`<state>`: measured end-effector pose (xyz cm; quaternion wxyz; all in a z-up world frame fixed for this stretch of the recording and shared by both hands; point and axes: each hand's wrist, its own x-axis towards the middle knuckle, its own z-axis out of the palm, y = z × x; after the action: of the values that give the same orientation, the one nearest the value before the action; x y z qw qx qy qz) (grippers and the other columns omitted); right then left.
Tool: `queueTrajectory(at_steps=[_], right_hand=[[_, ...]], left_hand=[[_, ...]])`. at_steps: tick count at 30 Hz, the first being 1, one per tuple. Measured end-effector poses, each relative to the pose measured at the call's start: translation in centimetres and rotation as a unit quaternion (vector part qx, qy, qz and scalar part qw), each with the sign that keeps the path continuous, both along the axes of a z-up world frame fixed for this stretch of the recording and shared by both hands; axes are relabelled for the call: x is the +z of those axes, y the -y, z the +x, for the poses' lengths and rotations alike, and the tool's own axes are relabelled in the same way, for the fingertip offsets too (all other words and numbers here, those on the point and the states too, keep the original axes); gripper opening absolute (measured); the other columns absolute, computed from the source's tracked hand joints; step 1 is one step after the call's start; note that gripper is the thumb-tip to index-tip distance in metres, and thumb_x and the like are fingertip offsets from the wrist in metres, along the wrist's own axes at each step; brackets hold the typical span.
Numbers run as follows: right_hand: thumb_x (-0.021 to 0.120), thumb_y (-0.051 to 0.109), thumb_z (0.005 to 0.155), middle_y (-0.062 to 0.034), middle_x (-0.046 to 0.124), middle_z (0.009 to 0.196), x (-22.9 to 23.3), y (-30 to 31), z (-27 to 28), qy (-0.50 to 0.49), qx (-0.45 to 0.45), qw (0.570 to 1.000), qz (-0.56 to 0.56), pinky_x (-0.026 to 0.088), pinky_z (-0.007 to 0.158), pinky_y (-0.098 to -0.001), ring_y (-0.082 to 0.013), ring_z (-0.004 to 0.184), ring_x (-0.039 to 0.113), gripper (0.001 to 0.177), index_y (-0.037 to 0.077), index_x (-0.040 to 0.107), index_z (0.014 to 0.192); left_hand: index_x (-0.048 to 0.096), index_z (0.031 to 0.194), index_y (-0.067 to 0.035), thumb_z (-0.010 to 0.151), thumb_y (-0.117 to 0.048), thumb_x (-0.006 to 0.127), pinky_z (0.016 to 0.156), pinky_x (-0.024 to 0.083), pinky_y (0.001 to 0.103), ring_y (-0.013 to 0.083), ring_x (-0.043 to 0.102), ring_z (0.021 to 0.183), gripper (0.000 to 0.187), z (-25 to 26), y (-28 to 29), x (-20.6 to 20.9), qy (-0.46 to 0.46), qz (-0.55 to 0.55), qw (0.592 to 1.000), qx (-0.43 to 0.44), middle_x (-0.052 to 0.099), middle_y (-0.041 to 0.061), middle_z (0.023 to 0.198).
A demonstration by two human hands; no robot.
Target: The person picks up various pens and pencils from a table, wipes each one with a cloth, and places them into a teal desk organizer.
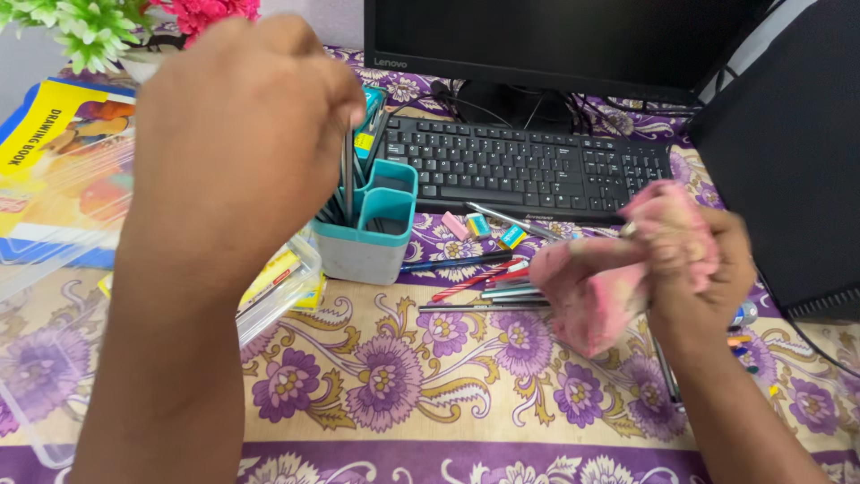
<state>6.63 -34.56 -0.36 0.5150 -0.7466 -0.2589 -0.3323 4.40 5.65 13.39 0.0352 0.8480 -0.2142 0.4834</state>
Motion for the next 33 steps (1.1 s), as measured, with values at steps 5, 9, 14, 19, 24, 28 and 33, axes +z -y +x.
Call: queueTrajectory(at_steps=[5, 9, 14, 19, 24, 28, 33], right_hand=[[0.072, 0.028, 0.112, -0.0061, 0.063, 0.114, -0.7, 2.0, 2.0, 0.003, 0.018, 0.987, 0.158, 0.055, 0.097, -0.0246, -0.0076, 0.098, 0.062, 0.039, 0.002, 0.050, 0.130], [0.076, 0.023, 0.115, -0.0059, 0.059, 0.109, -0.2, 6.1, 3.5, 0.023, 0.009, 0.972, 0.232, 0.052, 0.095, -0.0273, -0.0109, 0.097, 0.060, 0.038, 0.001, 0.050, 0.131], [0.079, 0.020, 0.114, -0.0074, 0.061, 0.109, 0.5, 8.3, 3.8, 0.071, -0.026, 0.970, 0.230, 0.053, 0.094, -0.0290, -0.0135, 0.098, 0.062, 0.040, 0.003, 0.049, 0.135], [0.076, 0.021, 0.111, -0.0091, 0.066, 0.121, 0.1, 5.5, 2.5, 0.050, -0.023, 0.987, 0.154, 0.053, 0.102, -0.0288, -0.0129, 0.105, 0.065, 0.041, 0.003, 0.049, 0.136], [0.068, 0.019, 0.108, -0.0107, 0.067, 0.131, -0.5, 1.6, 0.3, -0.027, 0.020, 0.999, 0.012, 0.052, 0.113, -0.0322, -0.0162, 0.123, 0.067, 0.042, 0.001, 0.049, 0.140], [0.070, 0.018, 0.097, -0.0116, 0.068, 0.125, 0.2, -0.8, -1.3, -0.186, 0.175, 0.967, 0.010, 0.058, 0.097, -0.0341, -0.0172, 0.109, 0.070, 0.048, -0.001, 0.054, 0.138], [0.074, 0.024, 0.091, -0.0130, 0.069, 0.121, 2.1, -1.9, -2.0, -0.053, 0.058, 0.979, -0.189, 0.055, 0.095, -0.0347, -0.0220, 0.108, 0.070, 0.049, 0.000, 0.061, 0.133]], left_hand=[[0.082, 0.092, -0.014, 0.077, -0.024, 0.082, 0.070, 0.049, 0.046, 0.0310, 0.064, 0.089, 0.018, 0.5, 1.4, 0.1, -0.030, 0.047, 0.998, 0.034, 0.068, 0.007, 0.093], [0.078, 0.095, -0.007, 0.084, -0.019, 0.080, 0.076, 0.047, 0.048, 0.0337, 0.063, 0.096, 0.017, 0.2, 3.6, 0.0, 0.001, -0.015, 0.996, -0.085, 0.066, 0.010, 0.098], [0.075, 0.081, -0.008, 0.085, -0.019, 0.075, 0.071, 0.055, 0.046, 0.0312, 0.067, 0.086, 0.011, 0.8, 10.7, -5.0, -0.240, 0.010, 0.955, -0.177, 0.068, 0.010, 0.089], [0.076, 0.094, -0.013, 0.081, -0.021, 0.076, 0.079, 0.058, 0.043, 0.0293, 0.073, 0.096, 0.016, 2.4, 12.4, -9.8, -0.523, 0.203, 0.828, -0.027, 0.073, 0.011, 0.101], [0.078, 0.096, -0.013, 0.077, -0.022, 0.079, 0.081, 0.058, 0.044, 0.0289, 0.072, 0.099, 0.022, 3.1, 12.2, -11.1, -0.551, 0.245, 0.798, -0.011, 0.073, 0.011, 0.103], [0.078, 0.094, -0.012, 0.076, -0.026, 0.080, 0.082, 0.058, 0.044, 0.0298, 0.073, 0.097, 0.023, 3.1, 12.1, -10.5, -0.550, 0.232, 0.802, -0.017, 0.074, 0.011, 0.100], [0.075, 0.090, -0.008, 0.078, -0.031, 0.077, 0.077, 0.057, 0.048, 0.0333, 0.072, 0.090, 0.026, 1.4, 10.3, -11.0, -0.522, 0.185, 0.831, -0.056, 0.072, 0.013, 0.095]])
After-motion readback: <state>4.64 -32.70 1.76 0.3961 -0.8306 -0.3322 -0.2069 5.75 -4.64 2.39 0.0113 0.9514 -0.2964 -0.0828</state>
